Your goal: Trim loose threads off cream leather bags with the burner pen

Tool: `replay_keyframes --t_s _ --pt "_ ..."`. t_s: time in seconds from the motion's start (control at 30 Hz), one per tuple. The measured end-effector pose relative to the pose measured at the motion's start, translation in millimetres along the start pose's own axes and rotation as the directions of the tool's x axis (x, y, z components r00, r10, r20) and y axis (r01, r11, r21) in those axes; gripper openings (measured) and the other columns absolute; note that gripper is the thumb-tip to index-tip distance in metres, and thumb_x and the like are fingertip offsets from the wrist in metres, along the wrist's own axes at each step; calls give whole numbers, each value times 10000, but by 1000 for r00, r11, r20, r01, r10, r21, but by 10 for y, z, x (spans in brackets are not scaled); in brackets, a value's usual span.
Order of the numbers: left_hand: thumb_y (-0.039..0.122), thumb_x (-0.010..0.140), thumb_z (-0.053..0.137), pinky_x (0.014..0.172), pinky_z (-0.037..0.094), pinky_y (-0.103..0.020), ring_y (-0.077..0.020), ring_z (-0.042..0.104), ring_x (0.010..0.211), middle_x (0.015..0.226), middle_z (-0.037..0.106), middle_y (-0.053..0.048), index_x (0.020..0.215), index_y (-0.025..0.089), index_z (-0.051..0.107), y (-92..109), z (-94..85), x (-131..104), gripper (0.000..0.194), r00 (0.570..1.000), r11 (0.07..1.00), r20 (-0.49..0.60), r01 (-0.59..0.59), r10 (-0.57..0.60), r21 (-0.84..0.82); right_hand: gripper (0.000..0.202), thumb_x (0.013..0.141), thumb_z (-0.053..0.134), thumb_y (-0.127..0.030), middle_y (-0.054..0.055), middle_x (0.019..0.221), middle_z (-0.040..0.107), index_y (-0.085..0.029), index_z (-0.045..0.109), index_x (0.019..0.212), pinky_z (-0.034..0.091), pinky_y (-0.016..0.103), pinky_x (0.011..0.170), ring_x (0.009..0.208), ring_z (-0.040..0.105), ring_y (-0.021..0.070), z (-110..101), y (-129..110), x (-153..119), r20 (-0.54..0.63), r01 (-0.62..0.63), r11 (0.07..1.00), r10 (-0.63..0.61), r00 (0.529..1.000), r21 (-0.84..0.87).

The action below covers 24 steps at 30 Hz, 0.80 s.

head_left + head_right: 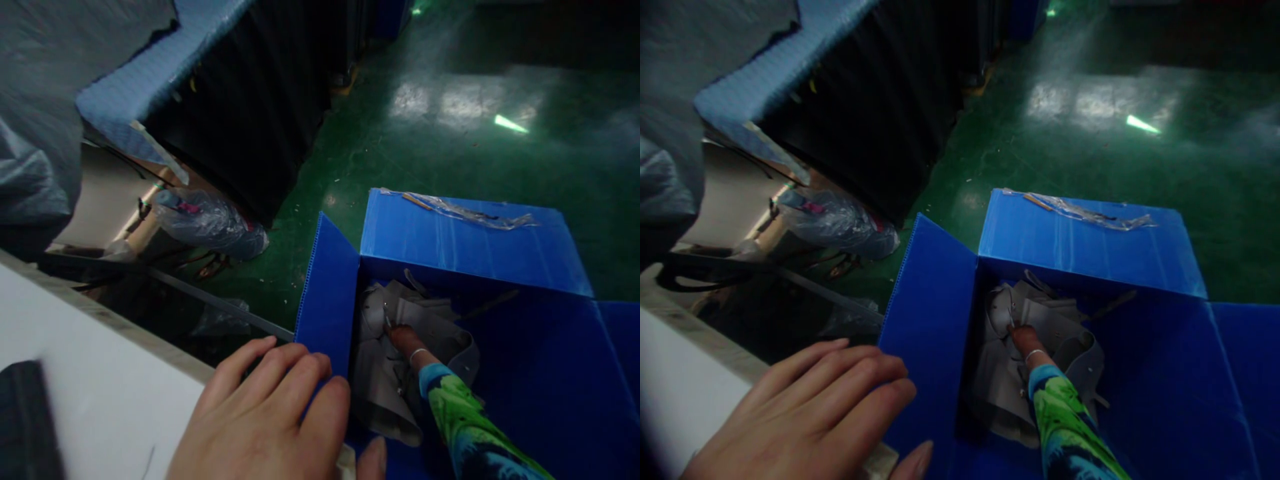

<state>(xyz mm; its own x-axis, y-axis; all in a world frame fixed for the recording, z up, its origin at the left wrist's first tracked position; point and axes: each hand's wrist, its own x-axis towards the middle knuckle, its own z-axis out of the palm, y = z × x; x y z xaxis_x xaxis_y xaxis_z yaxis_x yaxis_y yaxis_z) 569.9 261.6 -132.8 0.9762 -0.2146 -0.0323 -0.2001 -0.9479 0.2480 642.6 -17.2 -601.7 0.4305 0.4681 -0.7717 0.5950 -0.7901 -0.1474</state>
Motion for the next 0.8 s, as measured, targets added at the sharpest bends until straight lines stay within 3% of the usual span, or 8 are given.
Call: replay_keyframes --t_s 0.2,0.3,0.5,0.67,0.8 --pt "516 831 649 911 543 -578 -336 739 896 958 812 -41 890 313 776 137 -93 71 246 994 994 -9 108 -108 -35 334 1018 675 -337 105 1254 671 -148 633 1290 607 436 893 1046 696 238 -75 209 -357 -42 83 996 -84 996 -31" --pt "492 866 611 914 520 -583 -328 724 873 888 792 -56 843 294 776 248 -178 118 259 983 982 -15 180 -181 -54 318 1023 669 -334 95 1217 683 -152 636 1282 615 419 865 1009 705 227 -103 457 -737 -74 95 994 -99 992 -57" --pt "482 922 574 921 479 -563 -324 700 914 900 776 -85 846 237 763 362 -297 135 319 979 980 41 200 -200 -6 285 1032 656 -312 77 1174 699 -166 641 1276 617 405 853 966 713 209 -310 1010 -1687 -230 30 995 -52 972 -98" --pt "465 949 566 924 469 -530 -318 700 929 895 773 -94 882 203 761 407 -304 97 333 983 981 36 178 -181 77 228 1034 649 -329 62 1098 713 -157 672 1182 605 394 849 931 708 196 -572 1185 -2316 -429 -26 997 -8 903 -73" --pt "437 950 588 999 460 -507 -320 687 1056 1060 772 -125 948 192 762 473 -317 36 300 982 981 -114 162 -150 107 195 1040 606 -305 71 1001 728 -152 681 1135 574 369 838 875 700 193 -939 1080 -2785 -600 -47 999 25 800 -20"
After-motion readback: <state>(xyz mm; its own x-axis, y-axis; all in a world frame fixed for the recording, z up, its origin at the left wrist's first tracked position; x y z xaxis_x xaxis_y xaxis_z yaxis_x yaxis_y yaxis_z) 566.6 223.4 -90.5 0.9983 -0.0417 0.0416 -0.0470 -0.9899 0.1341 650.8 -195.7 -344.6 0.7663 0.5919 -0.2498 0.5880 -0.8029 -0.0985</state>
